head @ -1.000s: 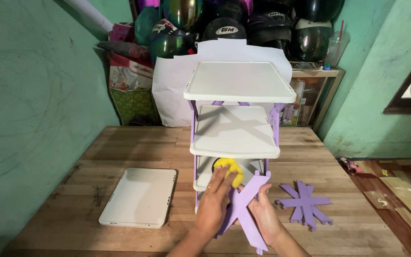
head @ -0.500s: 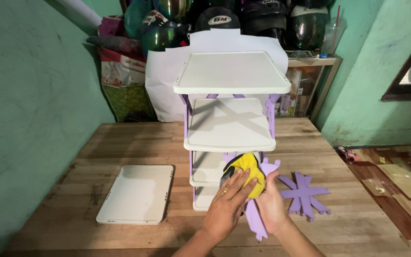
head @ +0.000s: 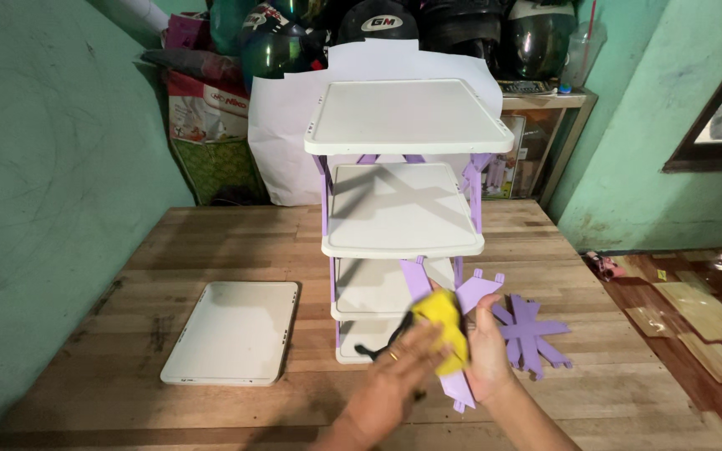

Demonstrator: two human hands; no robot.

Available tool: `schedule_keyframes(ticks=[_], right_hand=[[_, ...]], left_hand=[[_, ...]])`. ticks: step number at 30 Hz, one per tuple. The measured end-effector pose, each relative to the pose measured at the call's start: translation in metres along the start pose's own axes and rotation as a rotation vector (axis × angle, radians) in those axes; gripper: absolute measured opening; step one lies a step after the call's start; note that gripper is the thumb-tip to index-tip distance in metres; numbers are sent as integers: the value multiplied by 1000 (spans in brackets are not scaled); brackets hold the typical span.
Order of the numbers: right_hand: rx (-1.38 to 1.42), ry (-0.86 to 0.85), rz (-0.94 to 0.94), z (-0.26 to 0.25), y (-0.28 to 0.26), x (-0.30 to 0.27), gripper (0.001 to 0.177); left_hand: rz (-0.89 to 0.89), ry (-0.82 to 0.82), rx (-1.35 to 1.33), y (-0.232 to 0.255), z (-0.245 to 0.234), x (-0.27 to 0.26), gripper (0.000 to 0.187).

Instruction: The person assembles a multi-tiered plastic shelf by inserting purple X-shaped supports between white trays. They wipe the supports with a yellow cloth before fitting them into place and then stack additional trays on top.

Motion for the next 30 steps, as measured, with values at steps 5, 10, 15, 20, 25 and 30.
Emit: schedule_keyframes(ticks=[5, 10, 15, 20, 25, 30], right_hand=[[-111, 198, 46, 16, -1, -3, 104], [-183, 252, 8, 23, -4, -4, 107], [-266, 208, -38, 1, -8, -4, 106], [176, -543, -56, -12, -10, -7, 95], [-190, 98, -37, -24, -7, -3, 104], [-335, 362, -8, -20, 14, -6, 99]], left_hand=[[-142, 90, -17, -14, -16, 10, 72], [6, 27, 29, 1, 0, -7, 76], [83, -4, 77, -12, 4, -23, 66], [35, -33, 25, -19, 7, -31, 63], [-104, 185, -107, -17, 0, -25, 50], [51, 131, -41, -7, -12, -3, 61]])
Point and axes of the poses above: each hand's wrist, its own x-axis towards the middle knuckle, its own z-axis out of the palm, y = z × x, the point moved 2 cm from there along x, towards the middle knuckle, and after that the axes turned 5 degrees about x, right-handed, at the moved point
